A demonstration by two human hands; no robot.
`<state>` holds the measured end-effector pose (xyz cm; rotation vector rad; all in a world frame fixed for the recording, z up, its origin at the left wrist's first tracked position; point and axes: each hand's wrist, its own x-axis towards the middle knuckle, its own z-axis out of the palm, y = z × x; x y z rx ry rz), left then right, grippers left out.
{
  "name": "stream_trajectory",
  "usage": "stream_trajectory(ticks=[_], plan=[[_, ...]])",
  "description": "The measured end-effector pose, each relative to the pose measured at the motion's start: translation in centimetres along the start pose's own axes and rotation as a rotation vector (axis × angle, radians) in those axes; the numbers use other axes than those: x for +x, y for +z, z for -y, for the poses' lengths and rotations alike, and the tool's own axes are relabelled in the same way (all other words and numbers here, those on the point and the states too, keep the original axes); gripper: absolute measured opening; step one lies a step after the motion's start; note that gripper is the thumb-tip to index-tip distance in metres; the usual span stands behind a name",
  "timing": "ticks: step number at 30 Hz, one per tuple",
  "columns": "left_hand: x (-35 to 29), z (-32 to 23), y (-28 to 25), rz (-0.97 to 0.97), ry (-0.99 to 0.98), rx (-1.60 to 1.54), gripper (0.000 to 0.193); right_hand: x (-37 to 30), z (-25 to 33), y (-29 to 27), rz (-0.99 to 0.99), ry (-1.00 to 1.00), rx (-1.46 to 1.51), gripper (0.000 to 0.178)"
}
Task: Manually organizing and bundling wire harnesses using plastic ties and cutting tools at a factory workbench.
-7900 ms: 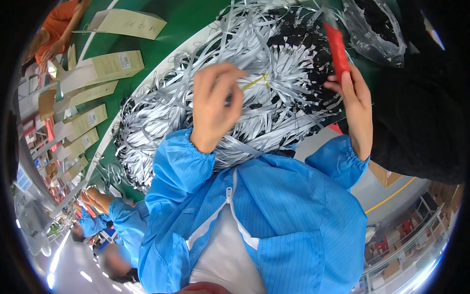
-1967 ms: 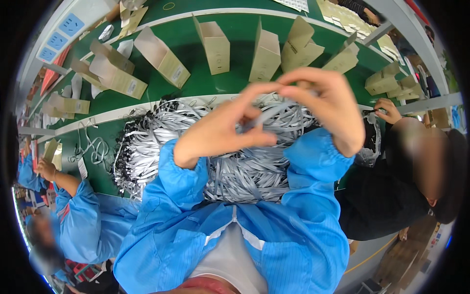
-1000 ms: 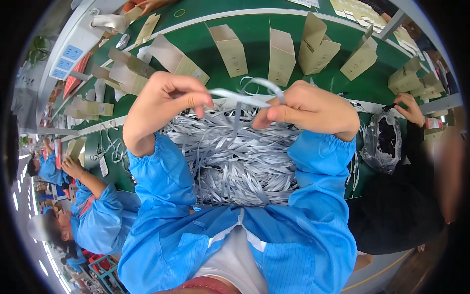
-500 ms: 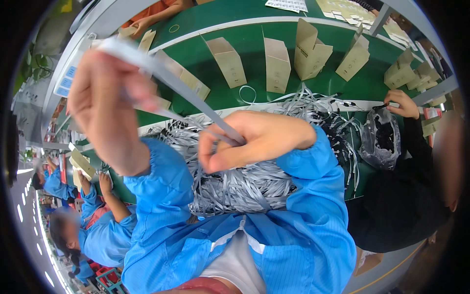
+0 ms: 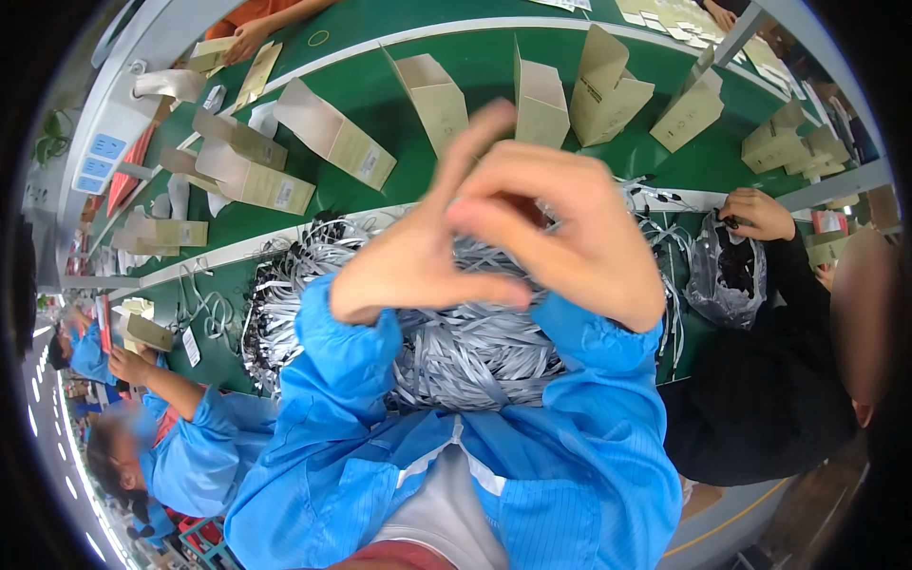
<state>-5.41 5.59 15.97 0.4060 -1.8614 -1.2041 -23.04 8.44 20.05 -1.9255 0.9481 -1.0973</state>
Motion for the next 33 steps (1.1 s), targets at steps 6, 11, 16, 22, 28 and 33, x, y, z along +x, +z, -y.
stream_trajectory(ticks=[6,11,16,22,28,33], plan=[[0.4,1.0,-4.1,0.51,-0.667,-0.106,0.024,2.4,-3.8,-2.9,-0.76,0.086,0.065,0.021],[-2.0,4.1,-4.2,0.48,-0.519,0.319,0.022,4.0,-12.8,-4.5,-0.627,0.061,-0.598,0.022],[-1.4,5.3,-4.8,0.485,-0.597,0.46,0.02,1.4,-10.4,-4.8,-0.255,0.225,-0.469,0.016],[-0.6,5.4,-4.6,0.473,-0.704,0.472,0.02,2.7,-10.9,-4.8,-0.213,0.297,-0.465,0.016],[-1.0,5.3,-4.8,0.399,-0.729,0.523,0.021,4.1,-9.0,-3.5,-0.631,0.078,-0.508,0.033],[-1.8,5.5,-4.8,0.281,-0.681,0.457,0.02,2.4,-4.5,0.7,-0.058,0.091,-0.365,0.051]])
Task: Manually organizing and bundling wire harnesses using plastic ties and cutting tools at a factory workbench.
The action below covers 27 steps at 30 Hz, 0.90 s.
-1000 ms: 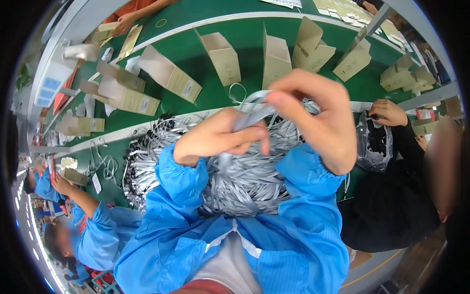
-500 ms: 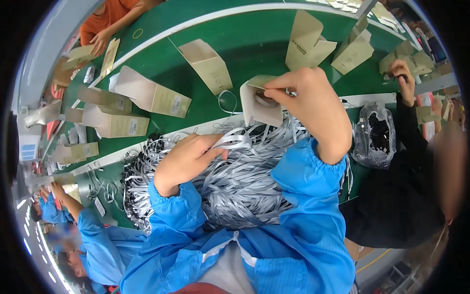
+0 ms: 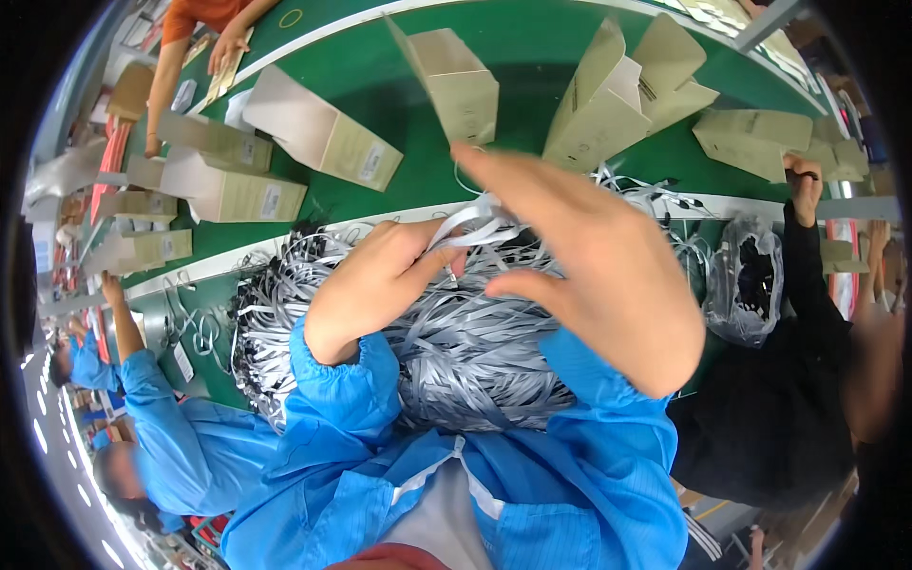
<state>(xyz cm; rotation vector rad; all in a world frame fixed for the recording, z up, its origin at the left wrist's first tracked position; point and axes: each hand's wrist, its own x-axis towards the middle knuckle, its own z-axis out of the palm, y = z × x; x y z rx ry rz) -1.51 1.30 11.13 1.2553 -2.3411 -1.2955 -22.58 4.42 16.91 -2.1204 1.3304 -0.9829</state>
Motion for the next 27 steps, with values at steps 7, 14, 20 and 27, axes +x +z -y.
stream_trajectory(ticks=[7,14,20,27], plan=[[0.2,0.5,-1.1,0.117,0.169,-0.12,0.019,0.2,-1.0,0.8,0.231,-0.088,-0.1,0.041],[1.3,1.9,-1.7,0.189,0.323,-0.536,0.025,-0.6,-0.9,-0.3,0.072,-0.026,0.044,0.03],[3.6,-0.7,1.5,-0.311,0.279,-1.239,0.029,0.4,0.4,3.6,-0.096,-0.204,-0.254,0.023],[3.7,0.5,0.9,-0.082,0.757,-2.184,0.058,1.3,-2.2,3.9,0.054,-0.468,-0.285,0.023]])
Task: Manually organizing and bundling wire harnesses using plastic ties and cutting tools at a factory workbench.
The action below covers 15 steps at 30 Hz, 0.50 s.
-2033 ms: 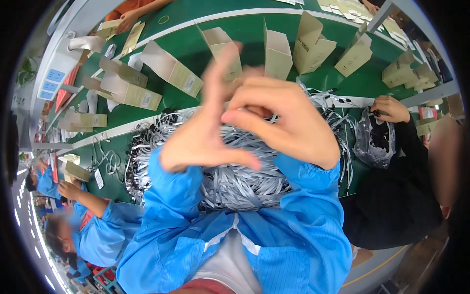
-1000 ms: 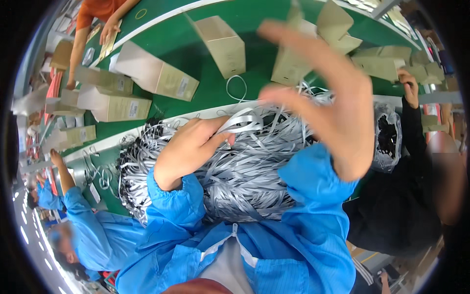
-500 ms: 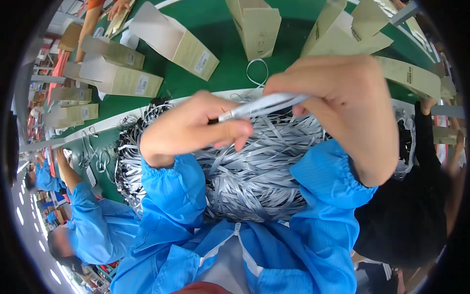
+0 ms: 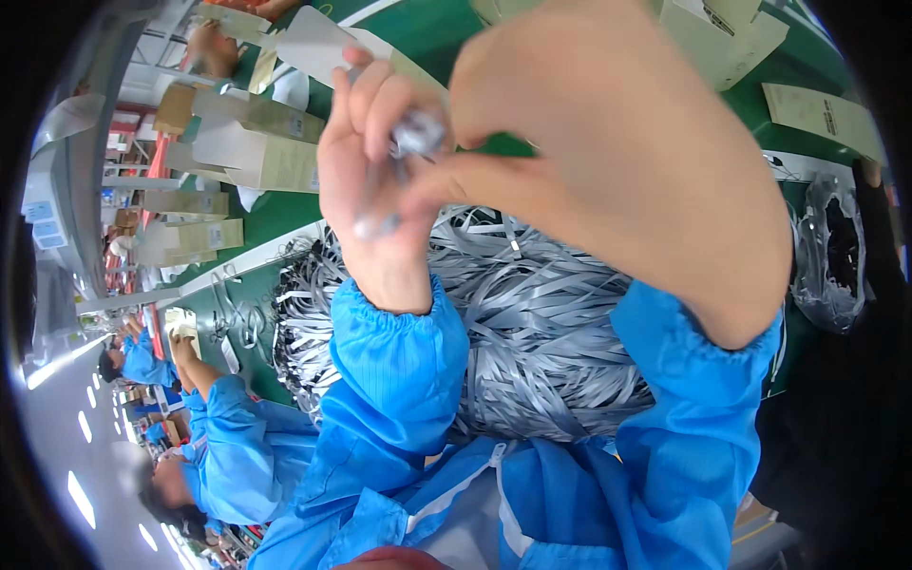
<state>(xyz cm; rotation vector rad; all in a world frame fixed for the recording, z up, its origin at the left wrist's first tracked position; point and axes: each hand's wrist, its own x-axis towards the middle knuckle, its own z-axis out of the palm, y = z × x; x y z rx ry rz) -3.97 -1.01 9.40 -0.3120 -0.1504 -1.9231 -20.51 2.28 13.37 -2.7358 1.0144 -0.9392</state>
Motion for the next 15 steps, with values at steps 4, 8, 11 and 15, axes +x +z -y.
stream_trajectory(ticks=[4,8,11,15], plan=[[-1.3,-0.6,1.5,-0.224,-0.067,0.988,0.073,1.0,1.3,0.7,-0.12,0.164,0.391,0.019],[-1.6,2.8,2.1,-0.374,-0.005,1.293,0.085,1.0,2.2,-0.5,-0.215,0.29,0.664,0.018],[-0.7,3.5,1.7,-0.391,-0.142,1.298,0.087,0.3,1.8,-2.1,-0.106,0.544,0.475,0.018],[3.0,4.7,-1.1,-0.133,0.274,1.411,0.071,-2.4,-0.7,-4.1,-0.369,0.503,0.203,0.017]])
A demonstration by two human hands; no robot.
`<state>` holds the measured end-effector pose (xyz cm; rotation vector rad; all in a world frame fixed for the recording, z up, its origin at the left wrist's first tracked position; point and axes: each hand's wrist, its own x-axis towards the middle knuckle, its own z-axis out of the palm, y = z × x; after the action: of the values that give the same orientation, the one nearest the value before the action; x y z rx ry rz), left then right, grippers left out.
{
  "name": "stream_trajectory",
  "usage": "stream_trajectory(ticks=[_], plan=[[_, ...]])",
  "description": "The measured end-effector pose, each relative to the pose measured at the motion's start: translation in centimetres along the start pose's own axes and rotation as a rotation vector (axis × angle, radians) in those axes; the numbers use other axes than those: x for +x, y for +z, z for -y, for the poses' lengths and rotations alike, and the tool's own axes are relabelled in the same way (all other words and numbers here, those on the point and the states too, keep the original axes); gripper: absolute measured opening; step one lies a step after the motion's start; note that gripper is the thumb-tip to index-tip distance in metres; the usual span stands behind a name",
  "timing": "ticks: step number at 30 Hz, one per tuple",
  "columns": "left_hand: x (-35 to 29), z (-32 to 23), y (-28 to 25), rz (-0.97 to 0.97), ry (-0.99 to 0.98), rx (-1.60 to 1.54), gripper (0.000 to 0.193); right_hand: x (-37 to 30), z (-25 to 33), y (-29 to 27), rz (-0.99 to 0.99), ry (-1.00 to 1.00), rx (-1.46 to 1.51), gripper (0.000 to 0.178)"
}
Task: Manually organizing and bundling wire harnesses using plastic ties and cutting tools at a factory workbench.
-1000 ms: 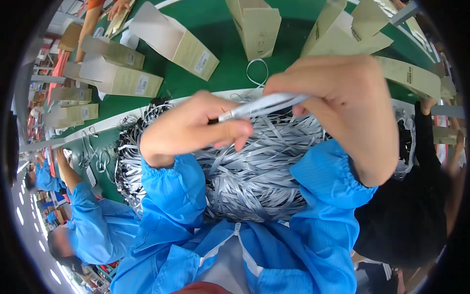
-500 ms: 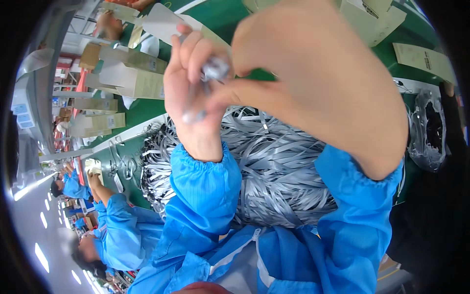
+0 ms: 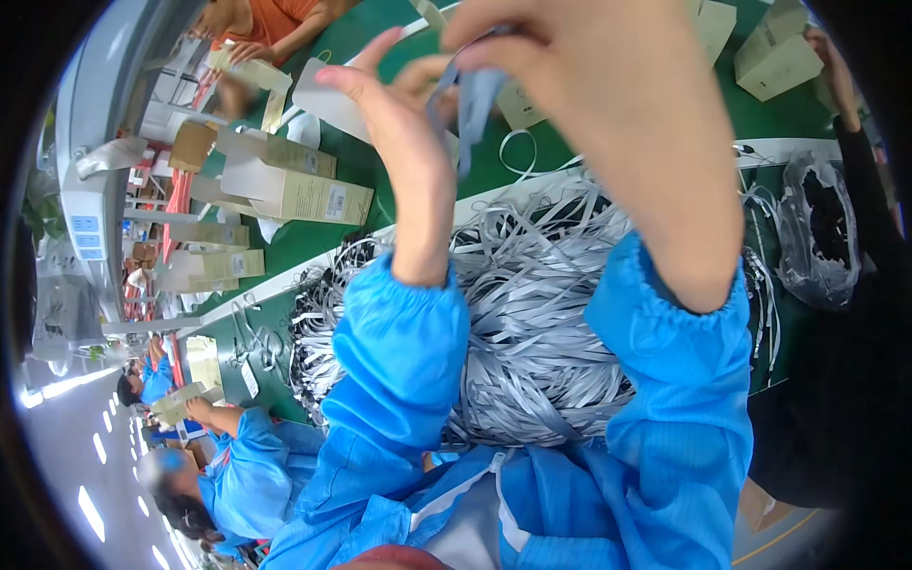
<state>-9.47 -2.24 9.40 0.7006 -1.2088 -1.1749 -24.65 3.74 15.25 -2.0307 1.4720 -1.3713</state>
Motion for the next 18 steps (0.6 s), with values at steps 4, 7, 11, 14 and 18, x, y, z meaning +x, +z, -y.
stream_trajectory(ticks=[4,7,11,14,18], plan=[[3.6,6.6,0.8,-0.183,0.447,0.19,0.064,-0.4,2.9,-2.9,-0.458,0.041,-0.079,0.008],[4.0,9.4,1.4,-0.119,0.386,0.557,0.091,-0.8,2.6,-3.7,-0.46,-0.027,-0.133,0.009],[2.4,10.5,0.4,-0.025,0.489,0.5,0.116,-0.7,1.5,-4.8,-0.439,-0.191,-0.245,0.011],[2.0,10.8,0.1,0.004,0.584,0.472,0.121,-0.1,1.1,-5.2,-0.417,-0.329,-0.319,0.013],[1.2,8.1,1.4,-0.006,0.567,0.533,0.124,0.6,0.0,-4.1,-0.37,-0.505,-0.38,0.015]])
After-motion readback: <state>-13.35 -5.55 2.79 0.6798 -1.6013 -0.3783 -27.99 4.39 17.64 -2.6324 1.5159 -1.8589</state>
